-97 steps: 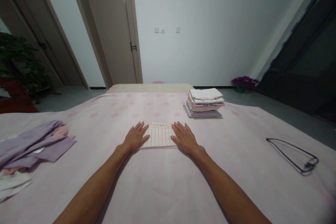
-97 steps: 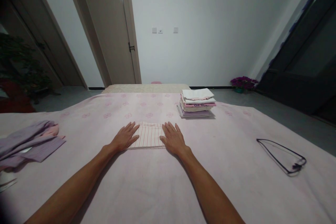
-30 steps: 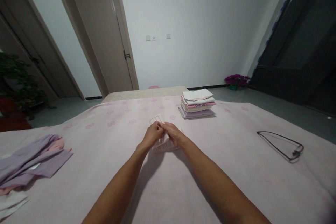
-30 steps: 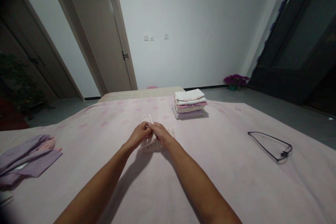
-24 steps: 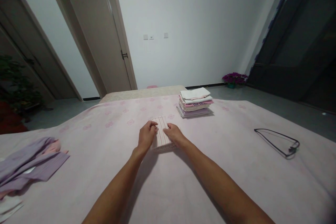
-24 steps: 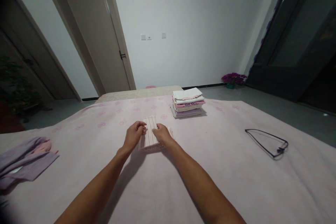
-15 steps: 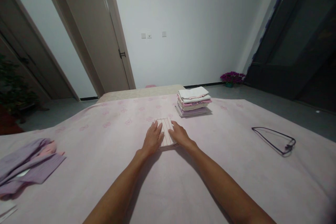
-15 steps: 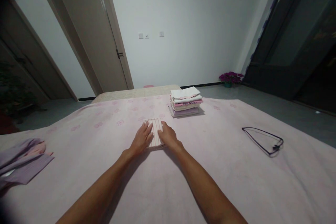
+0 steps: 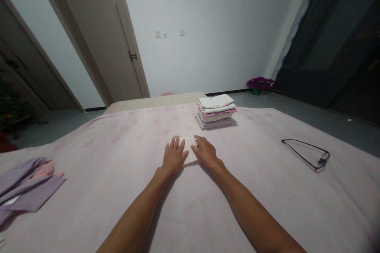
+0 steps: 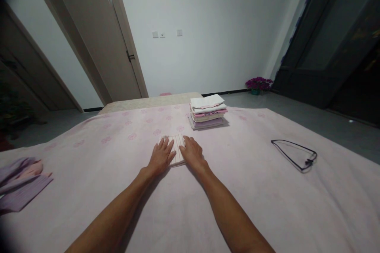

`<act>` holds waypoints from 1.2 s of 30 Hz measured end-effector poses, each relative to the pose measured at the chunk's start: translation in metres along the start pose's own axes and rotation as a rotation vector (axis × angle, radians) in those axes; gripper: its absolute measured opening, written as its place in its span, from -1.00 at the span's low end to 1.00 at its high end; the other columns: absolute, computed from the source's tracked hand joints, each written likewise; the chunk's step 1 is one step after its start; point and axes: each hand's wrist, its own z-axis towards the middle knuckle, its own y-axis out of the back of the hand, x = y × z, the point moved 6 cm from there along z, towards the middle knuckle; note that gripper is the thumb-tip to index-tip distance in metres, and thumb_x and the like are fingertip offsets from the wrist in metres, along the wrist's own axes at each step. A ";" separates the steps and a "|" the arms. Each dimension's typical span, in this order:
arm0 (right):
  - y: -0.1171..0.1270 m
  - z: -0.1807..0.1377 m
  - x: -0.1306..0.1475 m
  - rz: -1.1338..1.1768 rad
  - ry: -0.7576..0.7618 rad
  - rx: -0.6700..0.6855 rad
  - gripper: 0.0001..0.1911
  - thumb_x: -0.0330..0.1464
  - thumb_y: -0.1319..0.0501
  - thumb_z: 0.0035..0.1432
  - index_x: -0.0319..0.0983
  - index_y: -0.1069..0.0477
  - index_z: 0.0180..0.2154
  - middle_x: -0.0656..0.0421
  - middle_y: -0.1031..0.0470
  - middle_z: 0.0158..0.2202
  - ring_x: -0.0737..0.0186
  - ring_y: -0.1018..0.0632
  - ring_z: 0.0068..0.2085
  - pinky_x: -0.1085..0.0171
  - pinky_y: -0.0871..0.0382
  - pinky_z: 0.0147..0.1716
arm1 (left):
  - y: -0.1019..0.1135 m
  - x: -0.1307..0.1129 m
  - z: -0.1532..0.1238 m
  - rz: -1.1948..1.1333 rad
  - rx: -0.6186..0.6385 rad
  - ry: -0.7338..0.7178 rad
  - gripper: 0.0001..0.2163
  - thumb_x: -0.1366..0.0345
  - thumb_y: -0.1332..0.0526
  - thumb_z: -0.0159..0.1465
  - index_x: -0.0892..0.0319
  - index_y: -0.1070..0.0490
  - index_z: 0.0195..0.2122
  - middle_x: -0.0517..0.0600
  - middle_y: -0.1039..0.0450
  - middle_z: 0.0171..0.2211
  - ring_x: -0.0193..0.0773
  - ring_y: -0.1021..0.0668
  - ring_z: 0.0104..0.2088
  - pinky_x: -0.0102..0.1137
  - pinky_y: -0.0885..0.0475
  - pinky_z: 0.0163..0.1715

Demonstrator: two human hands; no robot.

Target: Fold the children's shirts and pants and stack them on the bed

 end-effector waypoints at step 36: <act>-0.004 0.015 0.009 0.352 -0.099 0.042 -0.59 -0.22 -0.22 0.12 -0.22 -0.30 -0.02 0.03 -0.59 -0.10 0.10 -0.60 -0.13 0.24 -0.39 -0.18 | 0.030 0.116 -0.081 -0.720 -0.412 0.638 -0.48 0.32 -0.01 0.38 0.17 -0.02 0.37 0.20 -0.32 0.26 -0.20 -0.46 0.20 -0.26 -0.36 0.22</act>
